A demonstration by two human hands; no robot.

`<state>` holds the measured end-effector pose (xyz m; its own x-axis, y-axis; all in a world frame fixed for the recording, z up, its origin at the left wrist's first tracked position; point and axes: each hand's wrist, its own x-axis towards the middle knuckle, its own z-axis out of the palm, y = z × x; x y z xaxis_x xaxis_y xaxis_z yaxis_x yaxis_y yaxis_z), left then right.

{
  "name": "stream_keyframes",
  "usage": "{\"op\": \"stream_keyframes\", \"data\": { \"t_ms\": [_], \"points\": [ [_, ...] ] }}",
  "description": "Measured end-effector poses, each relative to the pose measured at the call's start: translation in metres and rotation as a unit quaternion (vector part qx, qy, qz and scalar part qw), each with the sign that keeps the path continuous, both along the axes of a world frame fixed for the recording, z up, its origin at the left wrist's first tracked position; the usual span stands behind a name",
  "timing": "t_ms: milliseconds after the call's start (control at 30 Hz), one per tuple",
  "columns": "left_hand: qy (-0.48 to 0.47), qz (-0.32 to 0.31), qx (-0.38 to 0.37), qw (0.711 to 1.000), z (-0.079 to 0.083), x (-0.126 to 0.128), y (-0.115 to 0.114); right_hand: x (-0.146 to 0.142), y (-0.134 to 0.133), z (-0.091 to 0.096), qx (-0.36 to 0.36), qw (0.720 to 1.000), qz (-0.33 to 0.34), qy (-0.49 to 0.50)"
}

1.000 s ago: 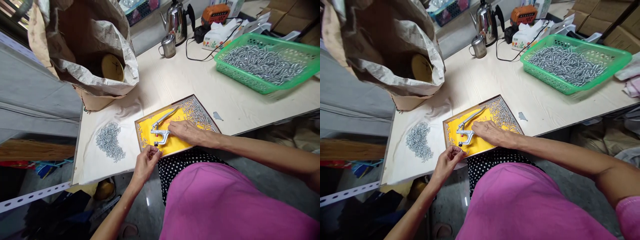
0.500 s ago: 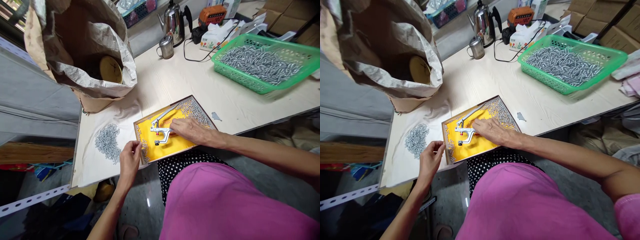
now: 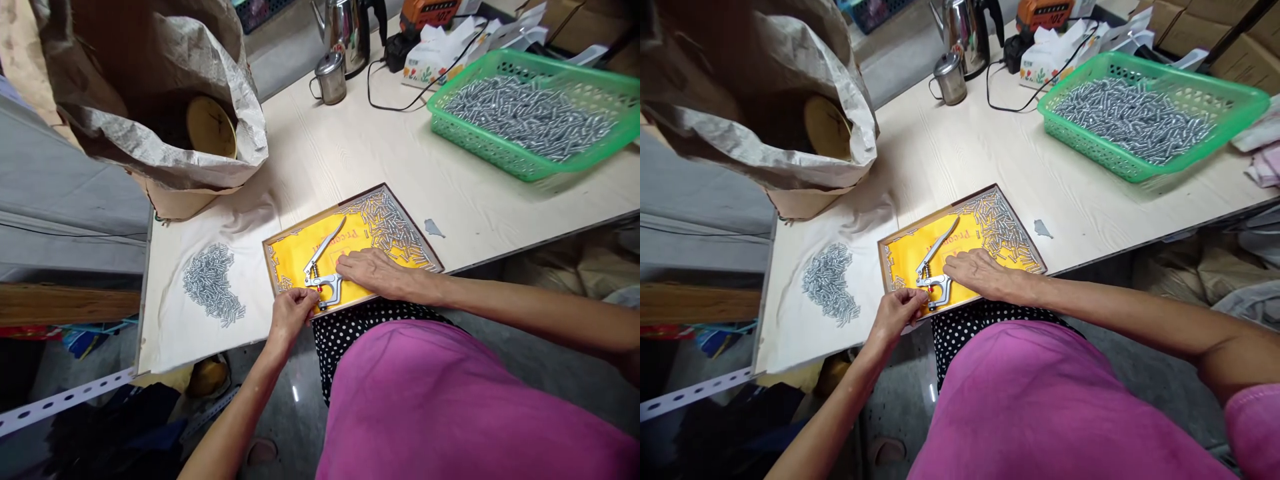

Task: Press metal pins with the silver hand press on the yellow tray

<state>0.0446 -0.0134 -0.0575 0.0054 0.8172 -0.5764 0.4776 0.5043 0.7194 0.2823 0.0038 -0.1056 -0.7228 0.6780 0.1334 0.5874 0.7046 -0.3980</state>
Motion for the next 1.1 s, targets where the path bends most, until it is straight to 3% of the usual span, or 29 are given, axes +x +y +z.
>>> {"op": "stream_keyframes", "data": {
  "t_ms": [300,700,900,1100],
  "points": [
    [0.043,-0.046,0.036,0.997,-0.01,0.0,0.001,-0.003,-0.001,0.001,0.006,1.0,-0.015,-0.023],
    [0.058,-0.097,-0.05,0.992,-0.009,-0.005,0.013,-0.007,-0.003,0.002,0.007,0.999,-0.023,-0.037],
    [0.063,-0.092,-0.039,0.993,-0.013,-0.005,0.011,0.007,0.028,0.019,0.068,0.995,-0.041,-0.055],
    [0.065,-0.073,-0.036,0.995,-0.013,-0.004,0.009,0.011,0.054,0.016,0.073,0.993,-0.019,-0.092]
  ]
}}
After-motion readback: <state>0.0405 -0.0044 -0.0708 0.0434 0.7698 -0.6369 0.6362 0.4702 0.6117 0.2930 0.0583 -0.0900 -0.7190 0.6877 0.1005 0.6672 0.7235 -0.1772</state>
